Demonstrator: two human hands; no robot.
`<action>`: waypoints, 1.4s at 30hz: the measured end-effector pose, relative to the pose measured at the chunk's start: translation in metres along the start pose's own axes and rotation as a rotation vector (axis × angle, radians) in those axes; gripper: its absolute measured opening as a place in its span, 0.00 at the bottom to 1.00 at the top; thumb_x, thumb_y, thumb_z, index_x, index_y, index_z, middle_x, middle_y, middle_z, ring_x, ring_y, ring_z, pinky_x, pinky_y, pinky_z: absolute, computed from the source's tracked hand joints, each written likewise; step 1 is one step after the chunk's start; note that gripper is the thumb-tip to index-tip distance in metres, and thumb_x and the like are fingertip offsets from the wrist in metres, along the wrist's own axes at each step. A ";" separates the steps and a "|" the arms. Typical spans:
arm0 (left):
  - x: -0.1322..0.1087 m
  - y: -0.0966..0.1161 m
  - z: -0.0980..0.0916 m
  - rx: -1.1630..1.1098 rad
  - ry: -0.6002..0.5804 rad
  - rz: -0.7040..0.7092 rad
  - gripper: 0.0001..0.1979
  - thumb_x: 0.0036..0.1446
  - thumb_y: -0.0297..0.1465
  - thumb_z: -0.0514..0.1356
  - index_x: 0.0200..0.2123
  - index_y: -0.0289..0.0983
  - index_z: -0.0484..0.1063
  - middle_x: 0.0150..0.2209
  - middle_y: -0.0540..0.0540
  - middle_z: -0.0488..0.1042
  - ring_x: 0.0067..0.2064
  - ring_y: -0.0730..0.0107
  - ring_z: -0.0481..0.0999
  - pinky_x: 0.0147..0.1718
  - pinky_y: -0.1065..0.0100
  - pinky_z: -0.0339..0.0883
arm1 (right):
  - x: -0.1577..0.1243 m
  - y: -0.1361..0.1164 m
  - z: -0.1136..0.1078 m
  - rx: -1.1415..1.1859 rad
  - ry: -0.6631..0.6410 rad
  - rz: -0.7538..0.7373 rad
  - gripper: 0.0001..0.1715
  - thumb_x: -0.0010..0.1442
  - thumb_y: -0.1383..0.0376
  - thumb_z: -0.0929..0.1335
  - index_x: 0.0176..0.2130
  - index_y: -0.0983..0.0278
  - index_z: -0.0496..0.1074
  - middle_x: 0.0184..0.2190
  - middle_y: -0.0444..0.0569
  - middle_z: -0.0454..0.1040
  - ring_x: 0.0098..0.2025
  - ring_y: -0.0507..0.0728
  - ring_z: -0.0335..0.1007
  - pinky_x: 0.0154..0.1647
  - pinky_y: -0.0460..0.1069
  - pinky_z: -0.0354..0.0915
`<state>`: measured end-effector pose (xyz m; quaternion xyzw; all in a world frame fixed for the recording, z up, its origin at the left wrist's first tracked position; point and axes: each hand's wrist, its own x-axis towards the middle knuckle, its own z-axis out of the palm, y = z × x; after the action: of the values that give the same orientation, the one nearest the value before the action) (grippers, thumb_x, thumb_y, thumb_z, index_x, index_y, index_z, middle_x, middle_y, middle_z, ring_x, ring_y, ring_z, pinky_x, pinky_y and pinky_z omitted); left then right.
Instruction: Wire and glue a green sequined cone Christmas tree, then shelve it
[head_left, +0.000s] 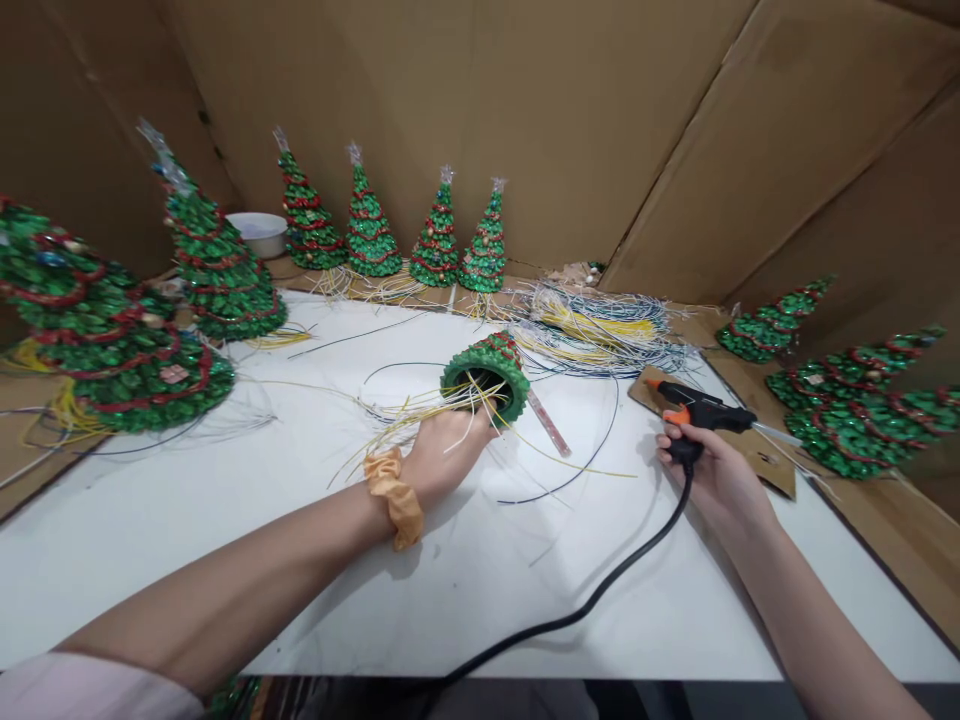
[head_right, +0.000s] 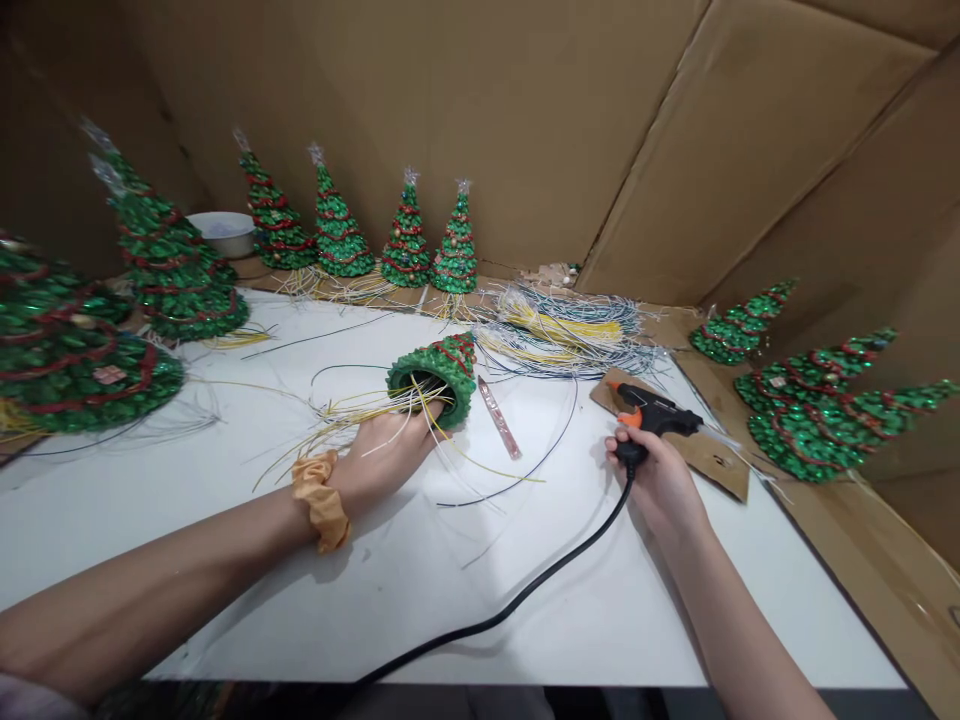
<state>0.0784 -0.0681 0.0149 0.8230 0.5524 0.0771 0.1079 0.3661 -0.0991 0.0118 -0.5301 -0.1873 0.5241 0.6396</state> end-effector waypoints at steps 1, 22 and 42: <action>-0.001 0.000 0.000 -0.005 -0.002 -0.002 0.14 0.61 0.37 0.46 0.46 0.38 0.63 0.29 0.44 0.72 0.31 0.61 0.73 0.27 0.68 0.57 | 0.000 0.000 0.000 0.000 -0.003 0.000 0.09 0.41 0.70 0.69 0.29 0.69 0.69 0.23 0.43 0.63 0.25 0.48 0.64 0.19 0.39 0.64; -0.027 -0.001 -0.006 0.220 0.006 -0.014 0.18 0.61 0.29 0.45 0.53 0.30 0.59 0.25 0.39 0.73 0.30 0.54 0.75 0.24 0.64 0.61 | 0.002 0.002 -0.003 0.013 -0.002 0.016 0.08 0.41 0.71 0.69 0.28 0.67 0.69 0.23 0.43 0.62 0.25 0.48 0.63 0.18 0.40 0.65; -0.042 -0.030 -0.012 -0.280 0.444 0.168 0.03 0.59 0.36 0.49 0.32 0.48 0.59 0.19 0.61 0.66 0.17 0.75 0.65 0.19 0.72 0.58 | -0.003 -0.007 0.000 0.158 -0.180 -0.181 0.10 0.42 0.70 0.70 0.30 0.66 0.70 0.27 0.43 0.67 0.28 0.49 0.64 0.24 0.42 0.62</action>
<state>0.0327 -0.0952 0.0184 0.8059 0.4763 0.3399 0.0900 0.3684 -0.1006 0.0190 -0.4098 -0.2491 0.5230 0.7046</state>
